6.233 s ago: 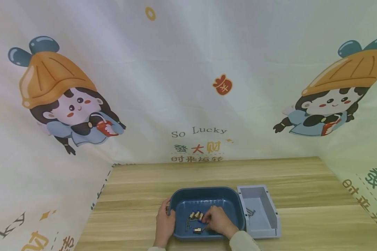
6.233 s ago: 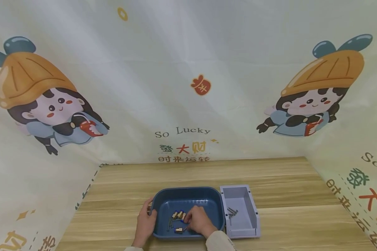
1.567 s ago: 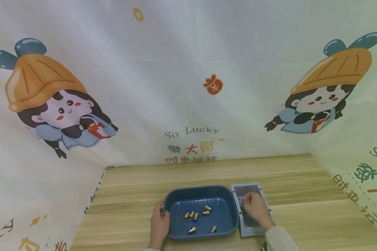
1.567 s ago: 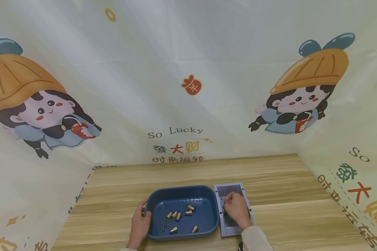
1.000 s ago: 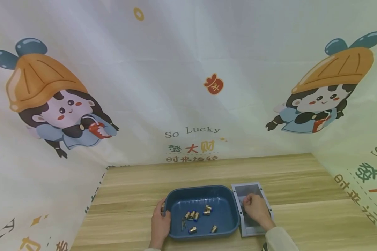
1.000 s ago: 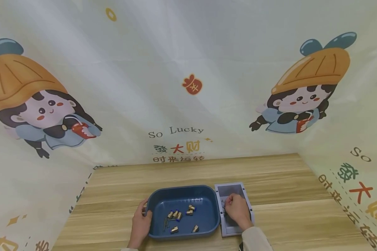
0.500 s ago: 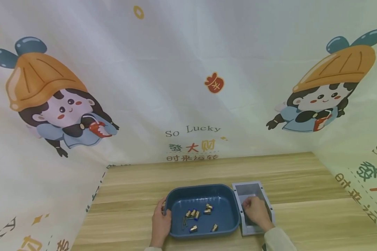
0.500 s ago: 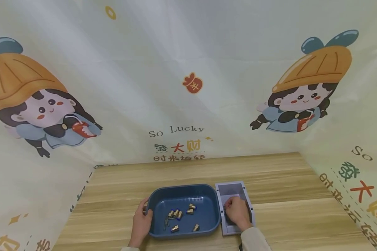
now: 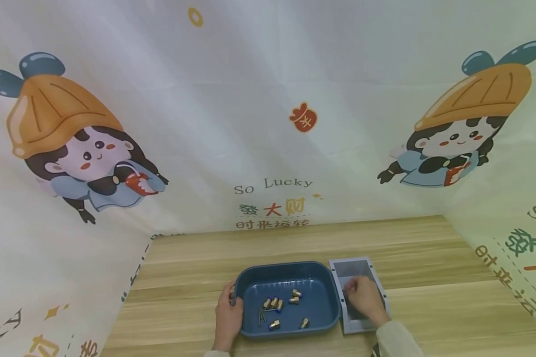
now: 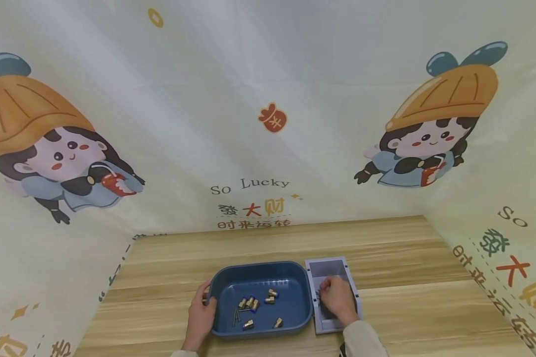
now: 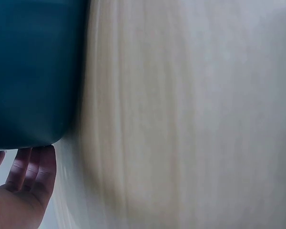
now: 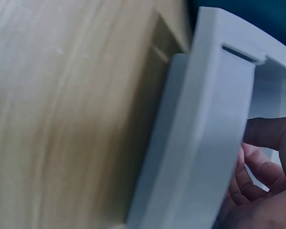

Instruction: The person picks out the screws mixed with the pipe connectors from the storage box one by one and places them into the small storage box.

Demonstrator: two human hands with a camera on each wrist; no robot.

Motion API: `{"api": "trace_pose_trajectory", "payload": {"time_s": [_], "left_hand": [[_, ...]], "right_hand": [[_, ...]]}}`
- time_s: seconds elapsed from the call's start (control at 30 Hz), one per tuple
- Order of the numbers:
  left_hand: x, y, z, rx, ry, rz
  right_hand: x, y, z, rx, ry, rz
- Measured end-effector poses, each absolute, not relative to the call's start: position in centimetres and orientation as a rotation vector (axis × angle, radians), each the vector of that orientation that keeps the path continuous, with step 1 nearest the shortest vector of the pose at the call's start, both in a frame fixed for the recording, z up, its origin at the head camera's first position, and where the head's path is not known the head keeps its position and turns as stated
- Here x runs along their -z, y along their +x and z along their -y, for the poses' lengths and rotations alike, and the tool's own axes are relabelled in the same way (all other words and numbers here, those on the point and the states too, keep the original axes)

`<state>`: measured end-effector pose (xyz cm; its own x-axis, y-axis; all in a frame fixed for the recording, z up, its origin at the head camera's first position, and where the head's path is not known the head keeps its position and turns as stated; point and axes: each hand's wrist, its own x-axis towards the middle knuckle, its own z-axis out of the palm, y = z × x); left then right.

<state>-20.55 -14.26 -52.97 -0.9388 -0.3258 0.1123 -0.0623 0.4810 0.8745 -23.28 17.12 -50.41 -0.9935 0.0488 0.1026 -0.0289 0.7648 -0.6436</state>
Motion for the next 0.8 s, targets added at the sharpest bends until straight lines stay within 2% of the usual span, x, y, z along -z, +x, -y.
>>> {"api": "trace_pose_trajectory", "payload": {"time_s": [0.8], "left_hand": [[53.1, -20.7, 14.3, 1.471, 0.353, 2.470]], "right_hand": [[47.7, -23.9, -16.3, -1.149, 0.059, 2.687]]}}
